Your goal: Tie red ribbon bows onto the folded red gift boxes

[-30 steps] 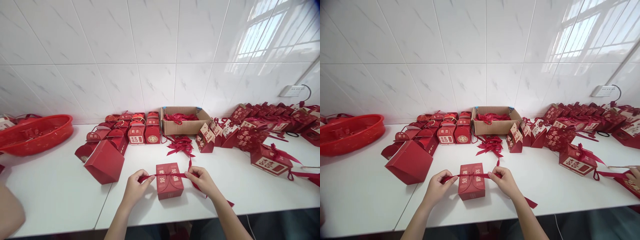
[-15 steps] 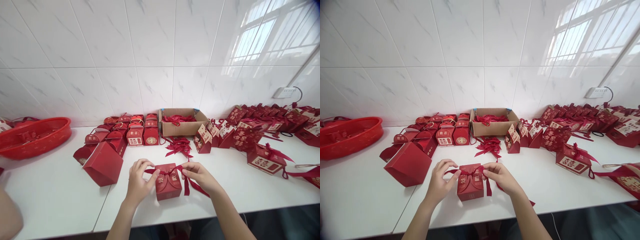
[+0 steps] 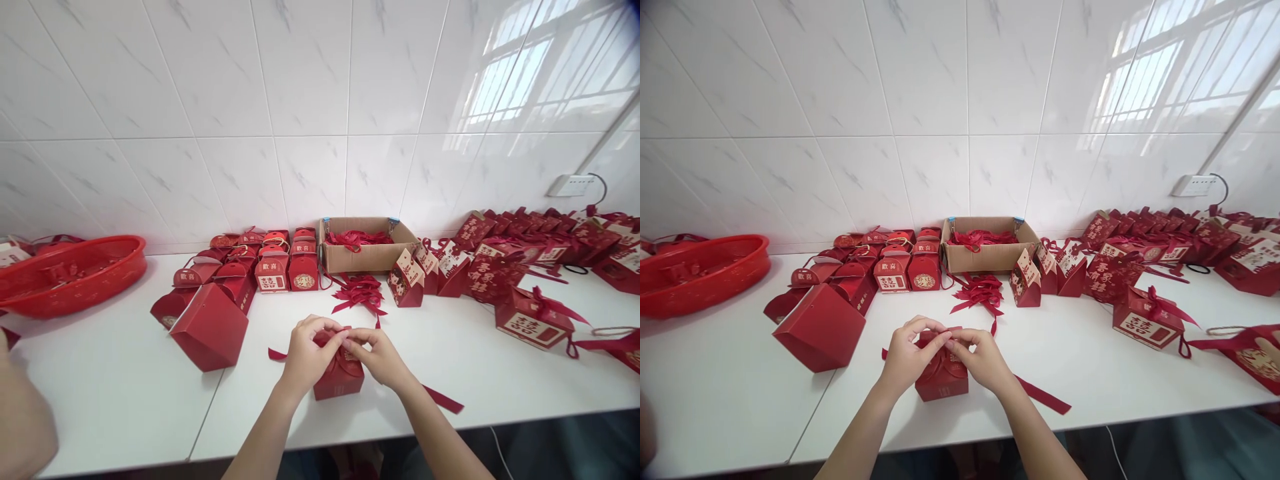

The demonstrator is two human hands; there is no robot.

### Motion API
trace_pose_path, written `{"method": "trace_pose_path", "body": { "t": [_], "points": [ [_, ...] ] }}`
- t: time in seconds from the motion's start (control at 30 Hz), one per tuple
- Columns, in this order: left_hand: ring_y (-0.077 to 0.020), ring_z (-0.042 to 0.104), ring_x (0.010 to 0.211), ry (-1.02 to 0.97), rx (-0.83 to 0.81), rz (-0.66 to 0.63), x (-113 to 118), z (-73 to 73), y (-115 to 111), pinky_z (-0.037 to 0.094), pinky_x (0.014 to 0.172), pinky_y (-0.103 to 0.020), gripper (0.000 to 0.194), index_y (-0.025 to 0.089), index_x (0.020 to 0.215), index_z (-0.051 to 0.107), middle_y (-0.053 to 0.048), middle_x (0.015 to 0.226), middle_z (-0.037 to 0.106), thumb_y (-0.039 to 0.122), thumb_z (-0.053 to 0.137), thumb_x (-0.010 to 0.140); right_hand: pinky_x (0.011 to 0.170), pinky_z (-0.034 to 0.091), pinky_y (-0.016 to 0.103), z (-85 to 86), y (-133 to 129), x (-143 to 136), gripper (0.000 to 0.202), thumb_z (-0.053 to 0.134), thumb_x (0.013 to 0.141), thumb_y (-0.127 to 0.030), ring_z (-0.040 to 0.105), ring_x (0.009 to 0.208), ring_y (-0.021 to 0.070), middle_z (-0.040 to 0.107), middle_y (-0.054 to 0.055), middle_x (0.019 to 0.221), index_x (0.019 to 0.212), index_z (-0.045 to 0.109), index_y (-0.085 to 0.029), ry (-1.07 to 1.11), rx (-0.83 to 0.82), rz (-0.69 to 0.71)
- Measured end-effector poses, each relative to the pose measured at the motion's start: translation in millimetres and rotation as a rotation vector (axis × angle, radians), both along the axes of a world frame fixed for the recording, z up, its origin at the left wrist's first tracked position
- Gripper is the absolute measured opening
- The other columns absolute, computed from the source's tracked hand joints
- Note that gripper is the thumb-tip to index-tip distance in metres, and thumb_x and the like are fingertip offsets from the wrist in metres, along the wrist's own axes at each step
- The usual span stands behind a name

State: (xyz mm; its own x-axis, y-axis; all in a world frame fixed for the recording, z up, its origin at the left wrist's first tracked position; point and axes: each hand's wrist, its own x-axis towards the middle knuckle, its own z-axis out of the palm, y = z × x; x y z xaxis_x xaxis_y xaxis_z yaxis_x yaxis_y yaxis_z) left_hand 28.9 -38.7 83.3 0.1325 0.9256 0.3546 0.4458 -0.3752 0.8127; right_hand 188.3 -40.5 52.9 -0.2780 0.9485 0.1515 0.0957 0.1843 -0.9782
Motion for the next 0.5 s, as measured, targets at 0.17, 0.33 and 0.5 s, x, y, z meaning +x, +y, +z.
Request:
{"method": "trace_pose_path", "body": {
  "t": [0.17,0.33,0.5],
  "points": [
    [-0.0205,0.059,0.092,-0.039,-0.022,0.117,-25,-16.4,-4,0.045,0.084,-0.034,0.017,0.022,0.082,0.059,-0.004,0.09,0.063,0.038,0.053,0.085,0.073,0.047,0.03,-8.8,-2,-9,0.023,0.058,0.085,-0.039,0.058,0.081,0.0182,0.063,0.006,0.089,0.079,0.069,-0.02,0.002,0.154,-0.116],
    [-0.02,0.06,0.084,-0.076,-0.301,0.097,-45,-46.5,-8,0.048,0.076,-0.032,0.03,0.021,0.084,0.053,-0.002,0.084,0.061,0.05,0.057,0.08,0.083,0.043,0.034,-11.2,-7,-14,0.023,0.051,0.09,-0.036,0.059,0.081,0.0193,0.069,0.003,0.081,0.082,0.068,-0.022,-0.092,0.163,-0.069],
    [-0.0192,0.061,0.076,-0.082,-0.307,0.073,-47,-51.2,-1,0.049,0.071,-0.03,0.038,0.02,0.074,0.059,-0.003,0.077,0.066,0.056,0.049,0.083,0.074,0.045,0.03,-8.7,-10,-19,0.026,0.05,0.09,-0.038,0.061,0.076,0.0189,0.068,0.004,0.076,0.077,0.065,-0.02,-0.055,0.128,-0.117]
  ]
}}
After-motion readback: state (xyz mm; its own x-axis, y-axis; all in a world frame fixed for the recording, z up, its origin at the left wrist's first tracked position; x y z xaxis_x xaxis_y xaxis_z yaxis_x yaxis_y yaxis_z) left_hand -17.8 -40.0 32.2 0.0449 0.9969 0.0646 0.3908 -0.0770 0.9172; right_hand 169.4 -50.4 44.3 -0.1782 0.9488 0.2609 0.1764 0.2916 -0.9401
